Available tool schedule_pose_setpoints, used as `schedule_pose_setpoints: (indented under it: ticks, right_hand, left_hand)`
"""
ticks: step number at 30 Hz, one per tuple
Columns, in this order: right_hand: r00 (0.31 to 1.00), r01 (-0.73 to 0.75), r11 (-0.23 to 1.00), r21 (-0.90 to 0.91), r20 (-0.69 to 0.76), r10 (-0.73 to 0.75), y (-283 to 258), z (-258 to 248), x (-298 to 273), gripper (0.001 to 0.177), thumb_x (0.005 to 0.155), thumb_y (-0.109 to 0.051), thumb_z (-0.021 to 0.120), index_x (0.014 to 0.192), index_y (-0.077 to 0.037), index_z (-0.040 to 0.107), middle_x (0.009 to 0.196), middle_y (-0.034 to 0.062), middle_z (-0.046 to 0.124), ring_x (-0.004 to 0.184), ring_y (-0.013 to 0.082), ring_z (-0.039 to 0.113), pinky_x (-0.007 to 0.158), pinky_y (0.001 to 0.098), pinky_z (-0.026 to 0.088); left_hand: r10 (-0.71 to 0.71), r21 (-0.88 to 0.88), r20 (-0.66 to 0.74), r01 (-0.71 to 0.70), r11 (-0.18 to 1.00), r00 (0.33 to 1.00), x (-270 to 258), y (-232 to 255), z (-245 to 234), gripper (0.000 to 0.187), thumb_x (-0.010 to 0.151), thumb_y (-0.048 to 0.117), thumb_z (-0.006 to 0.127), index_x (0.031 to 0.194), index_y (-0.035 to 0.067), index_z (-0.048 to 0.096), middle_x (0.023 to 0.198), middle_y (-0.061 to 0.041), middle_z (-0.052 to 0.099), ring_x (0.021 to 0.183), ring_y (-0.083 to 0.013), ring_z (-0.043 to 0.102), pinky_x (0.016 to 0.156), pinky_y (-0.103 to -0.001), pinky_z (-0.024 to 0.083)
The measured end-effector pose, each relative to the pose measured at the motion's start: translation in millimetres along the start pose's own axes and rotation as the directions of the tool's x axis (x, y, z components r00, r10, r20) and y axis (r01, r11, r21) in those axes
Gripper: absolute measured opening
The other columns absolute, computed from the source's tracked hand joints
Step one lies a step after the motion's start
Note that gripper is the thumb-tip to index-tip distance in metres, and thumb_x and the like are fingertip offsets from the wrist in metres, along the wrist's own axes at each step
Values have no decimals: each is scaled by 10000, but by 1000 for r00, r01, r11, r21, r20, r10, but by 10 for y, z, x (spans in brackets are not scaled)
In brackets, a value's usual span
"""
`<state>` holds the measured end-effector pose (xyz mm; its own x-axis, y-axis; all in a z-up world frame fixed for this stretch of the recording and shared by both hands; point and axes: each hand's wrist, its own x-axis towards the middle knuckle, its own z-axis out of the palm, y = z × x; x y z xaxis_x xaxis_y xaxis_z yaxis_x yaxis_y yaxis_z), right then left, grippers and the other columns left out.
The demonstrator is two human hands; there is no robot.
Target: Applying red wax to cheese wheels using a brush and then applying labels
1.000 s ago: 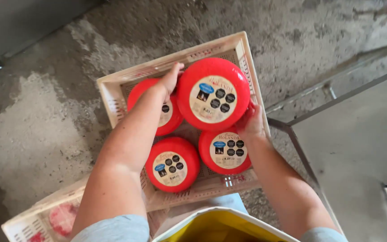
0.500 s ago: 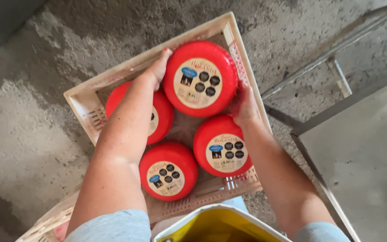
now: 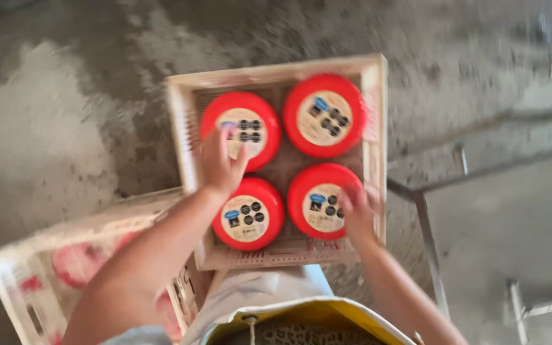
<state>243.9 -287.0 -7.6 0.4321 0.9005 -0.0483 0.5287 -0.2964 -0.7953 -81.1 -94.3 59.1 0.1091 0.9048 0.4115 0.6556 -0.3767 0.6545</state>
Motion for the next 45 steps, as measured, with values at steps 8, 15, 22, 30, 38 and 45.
schedule_pose_setpoints:
  ticks: [8,15,22,30,38,45]
  right_hand:
    - [601,-352,932,-92,741,300,-52,165,-582,357,854,-244,854,1190,-212,738,964,41,780,853,147,717,731,311,597]
    - [116,531,833,-155,987,110,-1335,984,-690,643,799,-466,795,1371,-269,578,1203,122,753,1110,287,734,957,436,589]
    - [-133,790,483,376,876,-464,-2327,3060,-1110,783,817,-245,780,1498,-56,443,1359,279,578,1236,436,595,1049,505,509]
    - [307,680,647,-345,935,176,-2784,4557,-1620,1030,737,-723,776,1582,-350,319,1381,69,647,1279,285,610,1095,429,479]
    - [287,675,678,-292,950,124,-3781,3835,-2064,597,768,-370,843,1228,-232,489,1203,112,718,1153,364,691,1001,484,546]
    - [423,551,818,-167,900,-101,-3313,2177,-1545,256,801,-227,649,964,-138,473,948,141,544,770,352,554,664,531,385]
  left_hand:
    - [-382,336,-516,591,733,767,-4237,-725,-1307,650,824,110,742,1396,-100,517,1344,-401,539,1291,-532,484,1111,-553,360]
    - [-723,181,-661,892,-413,-201,-6234,499,-2275,565,796,560,669,1240,237,538,1194,-73,526,1115,-401,571,968,-570,405]
    - [-549,-354,-362,656,-667,-753,-7164,92,-2144,995,737,754,724,1511,213,409,1413,-146,489,1286,-367,543,1103,-542,404]
    - [-588,-876,-50,318,-362,-807,-6755,-231,-2370,763,794,430,871,1306,-15,522,1080,-238,661,952,-358,718,854,-480,591]
    - [-548,-900,246,21,-435,-799,-7282,-96,-2721,587,951,449,679,1348,38,546,1256,-203,627,1146,-356,613,920,-487,490]
    - [-512,-982,107,-11,-188,-852,-6774,-342,-3367,533,843,408,795,1214,192,480,1189,-193,626,1029,-346,723,795,-500,564]
